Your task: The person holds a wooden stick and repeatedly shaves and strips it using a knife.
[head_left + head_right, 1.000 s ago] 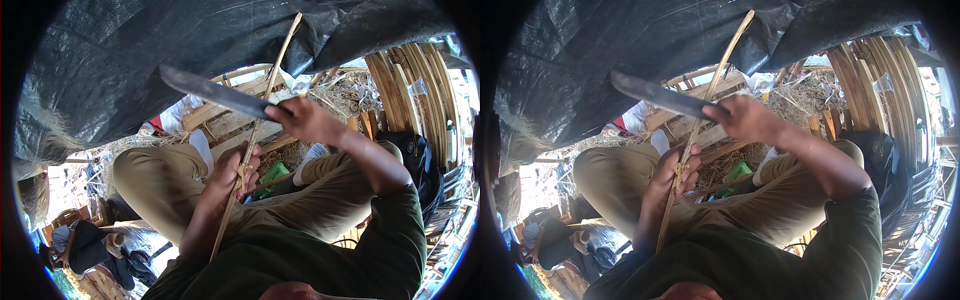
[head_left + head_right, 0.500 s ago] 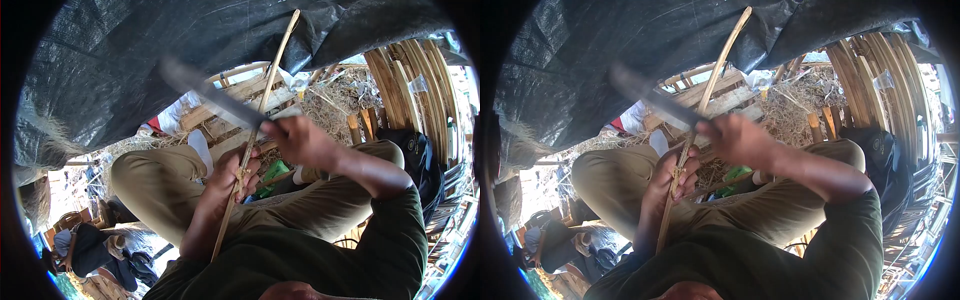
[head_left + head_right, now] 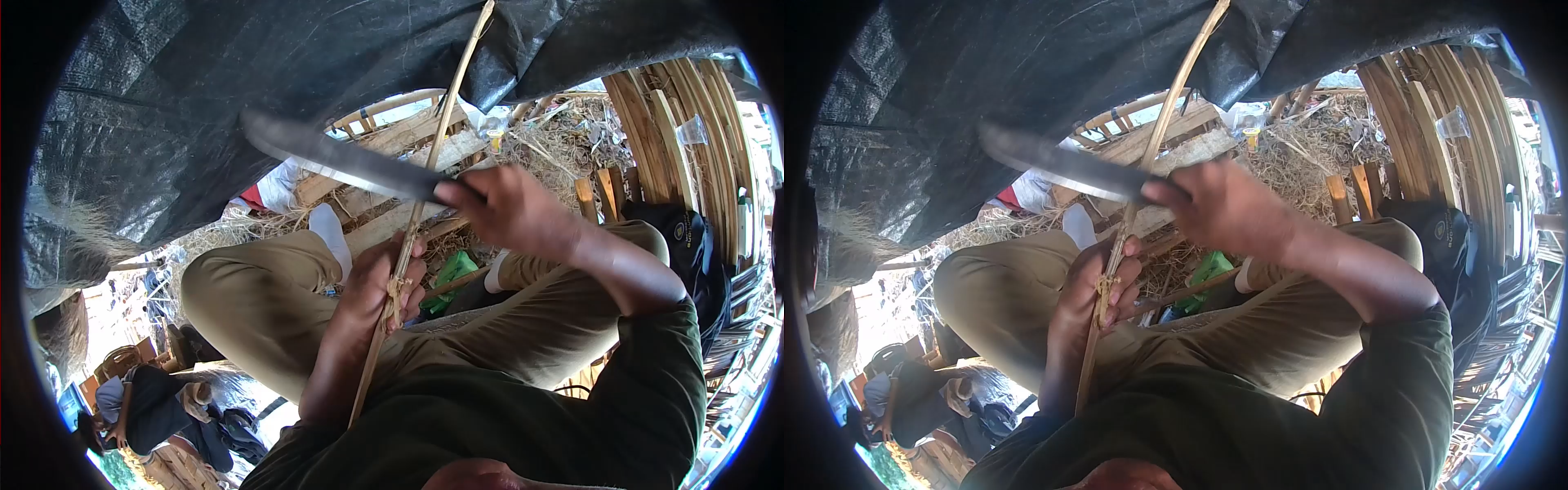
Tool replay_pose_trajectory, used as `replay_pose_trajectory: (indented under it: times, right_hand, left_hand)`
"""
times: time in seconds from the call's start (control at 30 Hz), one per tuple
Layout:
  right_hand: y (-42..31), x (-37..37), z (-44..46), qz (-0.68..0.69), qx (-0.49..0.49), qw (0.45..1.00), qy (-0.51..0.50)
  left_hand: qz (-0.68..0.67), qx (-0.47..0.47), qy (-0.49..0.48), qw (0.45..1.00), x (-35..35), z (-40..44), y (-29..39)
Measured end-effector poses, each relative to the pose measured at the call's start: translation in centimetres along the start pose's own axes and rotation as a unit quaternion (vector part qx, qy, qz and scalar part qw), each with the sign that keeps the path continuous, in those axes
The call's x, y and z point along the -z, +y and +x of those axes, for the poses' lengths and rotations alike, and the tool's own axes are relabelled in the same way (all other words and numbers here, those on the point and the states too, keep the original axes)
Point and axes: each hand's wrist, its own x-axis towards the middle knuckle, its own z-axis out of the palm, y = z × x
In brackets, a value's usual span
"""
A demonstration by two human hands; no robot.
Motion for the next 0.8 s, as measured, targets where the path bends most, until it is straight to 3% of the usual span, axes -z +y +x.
replay_pose_trajectory:
  times: [0.1,0.17,0.2,0.27,0.37,0.4,0.47,0.57,0.67,0.73,0.8]
  right_hand:
    - [-0.7,0.7,0.5,0.038,-0.112,0.993,0.002]
    - [0.9,-2.5,-0.9,-0.068,0.091,0.991,0.073]
    - [0.5,-3.2,-0.9,-0.023,0.116,0.988,0.095]
    - [0.3,-2.2,-0.8,0.038,0.050,0.997,0.037]
    - [0.9,-0.3,0.3,-0.011,-0.009,0.997,0.071]
    - [-0.2,-0.5,0.1,0.053,-0.092,0.993,0.042]
    - [-0.1,-3.4,-1.0,0.024,0.035,0.995,0.094]
    - [0.3,-2.8,-1.0,0.028,0.076,0.992,0.094]
    - [-0.1,0.6,0.0,0.031,-0.067,0.996,0.050]
    - [-0.6,-3.2,-1.0,0.044,0.051,0.991,0.116]
    - [-0.1,-3.6,-1.6,0.024,0.079,0.990,0.113]
  left_hand:
    - [-0.011,-0.004,-0.019,1.000,0.0,0.3,0.3]
    - [-0.015,-0.001,-0.010,1.000,-0.1,0.0,0.1]
    - [-0.014,0.001,0.002,1.000,-0.2,-0.4,0.0]
    - [-0.006,-0.003,0.008,1.000,-0.1,-0.3,0.0]
    - [-0.010,-0.008,-0.004,1.000,0.0,0.1,-0.1]
    - [-0.015,-0.003,-0.007,1.000,0.0,0.1,0.0]
    - [-0.011,-0.005,-0.002,1.000,-0.3,0.0,-0.1]
    - [0.018,-0.017,0.003,1.000,-0.3,-0.4,-0.2]
    - [0.007,-0.016,-0.018,1.000,-0.1,0.2,-0.1]
    - [-0.014,0.003,-0.019,1.000,-0.3,0.2,0.0]
    - [0.032,-0.013,-0.001,0.999,-0.8,-0.6,-0.1]
